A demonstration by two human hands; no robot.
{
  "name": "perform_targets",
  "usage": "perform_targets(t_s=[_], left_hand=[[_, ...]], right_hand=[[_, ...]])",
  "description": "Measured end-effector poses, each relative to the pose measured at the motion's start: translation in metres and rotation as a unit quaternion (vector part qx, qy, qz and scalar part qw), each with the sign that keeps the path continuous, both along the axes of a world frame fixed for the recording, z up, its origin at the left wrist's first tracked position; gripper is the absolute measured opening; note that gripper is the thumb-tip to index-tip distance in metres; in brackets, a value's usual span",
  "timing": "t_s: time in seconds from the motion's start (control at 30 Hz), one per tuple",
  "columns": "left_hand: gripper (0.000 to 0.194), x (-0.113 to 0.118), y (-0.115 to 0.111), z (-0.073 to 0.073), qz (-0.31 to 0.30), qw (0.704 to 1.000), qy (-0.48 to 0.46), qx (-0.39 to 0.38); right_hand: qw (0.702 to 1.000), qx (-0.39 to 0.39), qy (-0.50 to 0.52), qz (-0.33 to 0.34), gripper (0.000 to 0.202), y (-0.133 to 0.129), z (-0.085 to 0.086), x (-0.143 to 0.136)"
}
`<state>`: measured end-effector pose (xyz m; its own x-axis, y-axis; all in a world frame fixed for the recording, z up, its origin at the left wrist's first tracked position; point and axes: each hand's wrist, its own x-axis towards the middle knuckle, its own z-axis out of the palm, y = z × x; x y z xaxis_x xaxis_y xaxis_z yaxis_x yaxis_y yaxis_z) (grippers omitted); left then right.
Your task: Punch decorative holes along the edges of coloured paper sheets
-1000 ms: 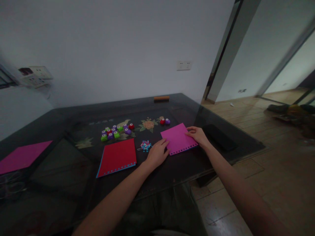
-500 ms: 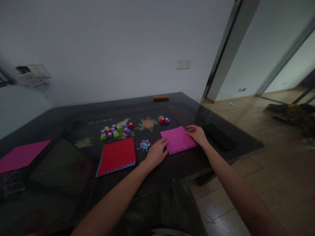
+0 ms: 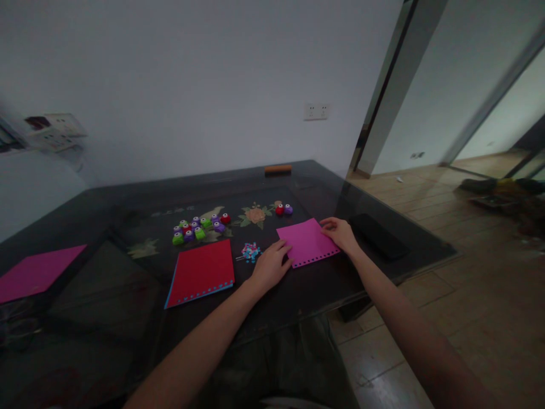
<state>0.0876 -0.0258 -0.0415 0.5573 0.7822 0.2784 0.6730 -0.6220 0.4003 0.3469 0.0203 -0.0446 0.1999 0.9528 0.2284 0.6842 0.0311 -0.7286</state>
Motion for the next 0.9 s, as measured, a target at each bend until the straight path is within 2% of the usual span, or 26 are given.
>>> perform_targets(t_s=[0.2,0.5,0.9], left_hand=[[0.038,-0.0002,-0.0008,0.0021,0.001,1.000,-0.009,-0.007],[0.037,0.0001,-0.0008,0.0024,0.004,1.000,0.005,-0.001],[0.038,-0.0003,0.0005,-0.0005,0.003,1.000,0.003,0.002]], right_hand=[[1.000,0.009,-0.020,-0.005,0.026,-0.0022,0.0018,-0.0023],[0.992,0.024,-0.123,-0.015,0.025,-0.0009,-0.0007,-0.0005],[0.994,0.001,-0.106,-0.014,0.022,-0.0011,0.0003,-0.0026]])
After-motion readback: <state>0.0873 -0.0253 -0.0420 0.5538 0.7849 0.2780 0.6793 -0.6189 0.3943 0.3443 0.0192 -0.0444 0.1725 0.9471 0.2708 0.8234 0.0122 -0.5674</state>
